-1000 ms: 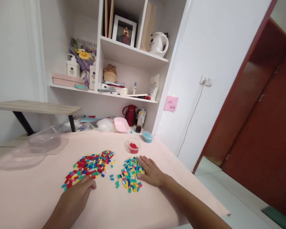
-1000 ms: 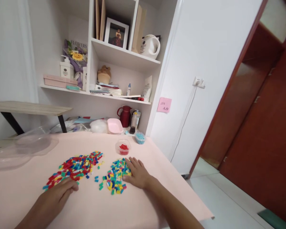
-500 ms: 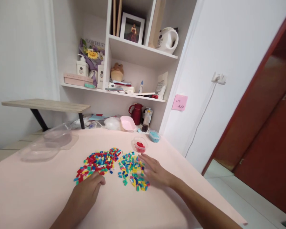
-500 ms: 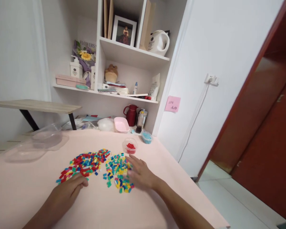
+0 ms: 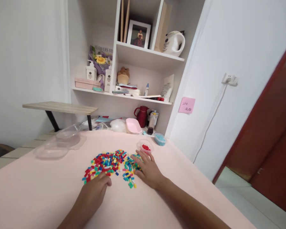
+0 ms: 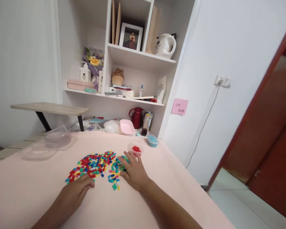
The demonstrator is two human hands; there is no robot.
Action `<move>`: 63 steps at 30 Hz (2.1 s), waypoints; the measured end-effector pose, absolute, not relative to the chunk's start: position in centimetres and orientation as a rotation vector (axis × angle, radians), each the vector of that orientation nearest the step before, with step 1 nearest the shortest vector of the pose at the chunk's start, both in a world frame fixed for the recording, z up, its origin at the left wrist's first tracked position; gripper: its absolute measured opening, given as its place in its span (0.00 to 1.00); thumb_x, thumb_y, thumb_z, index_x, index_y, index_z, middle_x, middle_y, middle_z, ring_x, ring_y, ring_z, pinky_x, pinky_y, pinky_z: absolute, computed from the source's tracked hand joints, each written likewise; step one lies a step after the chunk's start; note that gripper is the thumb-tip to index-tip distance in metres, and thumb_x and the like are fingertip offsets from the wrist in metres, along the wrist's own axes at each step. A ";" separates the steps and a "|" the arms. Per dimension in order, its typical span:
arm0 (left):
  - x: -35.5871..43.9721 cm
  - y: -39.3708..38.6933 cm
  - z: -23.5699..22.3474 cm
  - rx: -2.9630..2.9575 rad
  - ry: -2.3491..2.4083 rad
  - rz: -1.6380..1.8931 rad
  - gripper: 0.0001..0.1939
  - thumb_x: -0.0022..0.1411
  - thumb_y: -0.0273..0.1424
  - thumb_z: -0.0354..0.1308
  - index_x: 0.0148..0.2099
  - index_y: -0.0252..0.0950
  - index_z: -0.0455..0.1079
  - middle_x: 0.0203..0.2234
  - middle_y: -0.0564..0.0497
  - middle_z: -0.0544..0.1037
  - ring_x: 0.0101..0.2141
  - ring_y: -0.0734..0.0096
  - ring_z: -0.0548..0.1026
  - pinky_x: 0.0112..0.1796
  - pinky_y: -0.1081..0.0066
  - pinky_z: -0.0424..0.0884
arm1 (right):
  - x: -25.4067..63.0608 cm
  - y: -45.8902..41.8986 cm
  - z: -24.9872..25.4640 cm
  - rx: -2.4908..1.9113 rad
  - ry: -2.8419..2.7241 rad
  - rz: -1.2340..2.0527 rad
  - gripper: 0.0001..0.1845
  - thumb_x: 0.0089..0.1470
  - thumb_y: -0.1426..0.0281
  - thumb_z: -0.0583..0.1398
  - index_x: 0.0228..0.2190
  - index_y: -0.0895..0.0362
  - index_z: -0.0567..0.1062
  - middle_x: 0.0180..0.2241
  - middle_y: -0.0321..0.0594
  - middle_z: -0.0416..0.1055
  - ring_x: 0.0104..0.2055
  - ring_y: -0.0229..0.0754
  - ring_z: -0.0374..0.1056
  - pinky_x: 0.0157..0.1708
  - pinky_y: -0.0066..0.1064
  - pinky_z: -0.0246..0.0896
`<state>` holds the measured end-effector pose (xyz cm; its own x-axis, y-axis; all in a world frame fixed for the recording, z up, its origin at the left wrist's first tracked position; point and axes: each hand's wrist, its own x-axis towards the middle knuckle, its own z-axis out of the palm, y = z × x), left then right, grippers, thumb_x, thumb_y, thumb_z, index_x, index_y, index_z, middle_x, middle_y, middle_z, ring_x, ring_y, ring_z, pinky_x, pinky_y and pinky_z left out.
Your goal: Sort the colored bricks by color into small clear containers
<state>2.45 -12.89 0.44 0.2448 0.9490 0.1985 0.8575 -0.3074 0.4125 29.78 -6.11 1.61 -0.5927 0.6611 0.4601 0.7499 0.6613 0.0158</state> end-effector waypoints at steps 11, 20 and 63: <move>2.6 -13.4 0.6 2.327 1.655 0.689 0.16 0.63 0.23 0.41 0.37 0.40 0.70 0.38 0.50 0.77 0.37 0.68 0.75 0.38 0.70 0.66 | 24.3 -6.9 0.5 -0.788 -2.513 -0.190 0.08 0.63 0.67 0.55 0.39 0.49 0.75 0.44 0.36 0.75 0.52 0.44 0.63 0.59 0.46 0.42; 2.7 -13.5 0.7 2.314 1.680 0.674 0.16 0.62 0.23 0.42 0.37 0.41 0.70 0.38 0.51 0.77 0.36 0.70 0.76 0.37 0.71 0.67 | 25.6 -4.5 0.9 -1.207 -2.284 -0.084 0.08 0.57 0.73 0.58 0.31 0.53 0.77 0.36 0.39 0.75 0.45 0.47 0.64 0.47 0.39 0.53; 2.5 -13.4 0.7 2.247 1.773 0.740 0.18 0.62 0.21 0.42 0.40 0.42 0.72 0.41 0.51 0.77 0.40 0.70 0.76 0.40 0.71 0.66 | 22.9 -6.6 1.0 -1.011 -2.244 0.538 0.19 0.44 0.85 0.55 0.34 0.55 0.75 0.36 0.37 0.67 0.32 0.36 0.65 0.33 0.26 0.60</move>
<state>2.47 -13.37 0.70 0.1623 0.9500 0.2668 0.8578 -0.2695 0.4377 22.87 -6.62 1.00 -0.5206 0.7725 0.3636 0.5238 0.6253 -0.5785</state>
